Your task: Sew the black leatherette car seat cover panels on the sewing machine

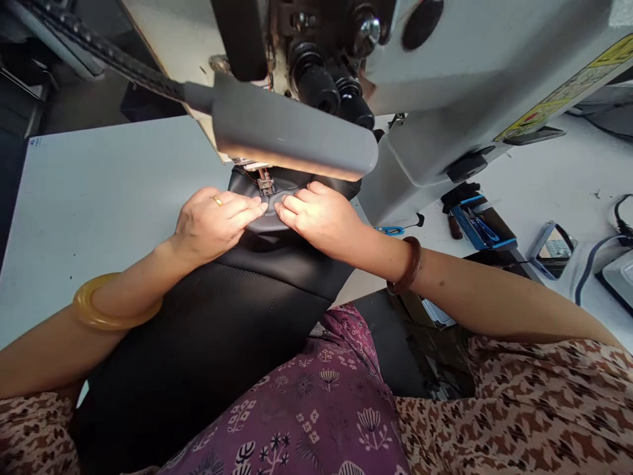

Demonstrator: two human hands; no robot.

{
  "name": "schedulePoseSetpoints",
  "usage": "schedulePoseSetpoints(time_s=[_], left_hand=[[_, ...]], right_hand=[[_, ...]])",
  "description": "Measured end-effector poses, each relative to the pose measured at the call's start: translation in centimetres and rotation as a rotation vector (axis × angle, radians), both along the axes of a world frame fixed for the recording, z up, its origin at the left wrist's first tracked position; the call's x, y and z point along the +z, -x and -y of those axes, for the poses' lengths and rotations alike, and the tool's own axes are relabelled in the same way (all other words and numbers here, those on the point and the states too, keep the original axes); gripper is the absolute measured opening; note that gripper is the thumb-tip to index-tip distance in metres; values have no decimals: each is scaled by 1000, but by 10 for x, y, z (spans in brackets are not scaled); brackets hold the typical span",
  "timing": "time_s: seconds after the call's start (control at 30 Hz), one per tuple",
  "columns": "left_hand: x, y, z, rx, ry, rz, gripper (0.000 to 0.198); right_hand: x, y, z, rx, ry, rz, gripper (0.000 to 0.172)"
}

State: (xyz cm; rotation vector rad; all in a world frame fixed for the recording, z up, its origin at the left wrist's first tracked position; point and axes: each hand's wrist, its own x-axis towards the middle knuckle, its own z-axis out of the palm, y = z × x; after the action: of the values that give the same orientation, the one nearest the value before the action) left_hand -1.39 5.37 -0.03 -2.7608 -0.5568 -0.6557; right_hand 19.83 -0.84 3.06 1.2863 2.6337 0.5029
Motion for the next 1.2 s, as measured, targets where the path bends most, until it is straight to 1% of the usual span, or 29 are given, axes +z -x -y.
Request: schedulePoseSetpoints(time_s=[0.13, 0.2, 0.3, 0.4, 0.57, 0.73, 0.83, 0.93, 1.03, 1.13, 1.2], left_hand=[[-1, -4, 5, 66, -123, -30, 27], [-2, -5, 7, 79, -143, -18, 27], [-2, -6, 8, 88, -101, 7, 27], [-1, -6, 8, 122, -55, -11, 27], [-1, -5, 10, 162, -112, -30, 28], [-2, -8, 12, 185, -121, -11, 28], [-3, -11, 13, 207, -116, 1, 30], [-2, -12, 12, 225, -98, -18, 31], [0, -11, 10, 209, -66, -77, 30], [1, -11, 9, 207, -19, -81, 31], [0, -12, 9, 230, -56, -85, 34]], right_hand=[[-2, -7, -6, 6, 1, -83, 42], [-1, -9, -8, 4, 26, -106, 40], [2, -10, -11, 14, 32, -83, 40], [4, -11, -13, 46, 23, -72, 41], [3, -15, -18, 31, 73, -126, 44], [6, -17, -26, 19, 137, -145, 44], [7, -15, -23, 36, 134, -121, 45], [3, -11, -12, 41, 85, -123, 41], [-4, -10, -4, 40, 54, -183, 40], [-9, -13, -5, 53, 43, -207, 45], [-10, -16, -9, 59, 47, -211, 45]])
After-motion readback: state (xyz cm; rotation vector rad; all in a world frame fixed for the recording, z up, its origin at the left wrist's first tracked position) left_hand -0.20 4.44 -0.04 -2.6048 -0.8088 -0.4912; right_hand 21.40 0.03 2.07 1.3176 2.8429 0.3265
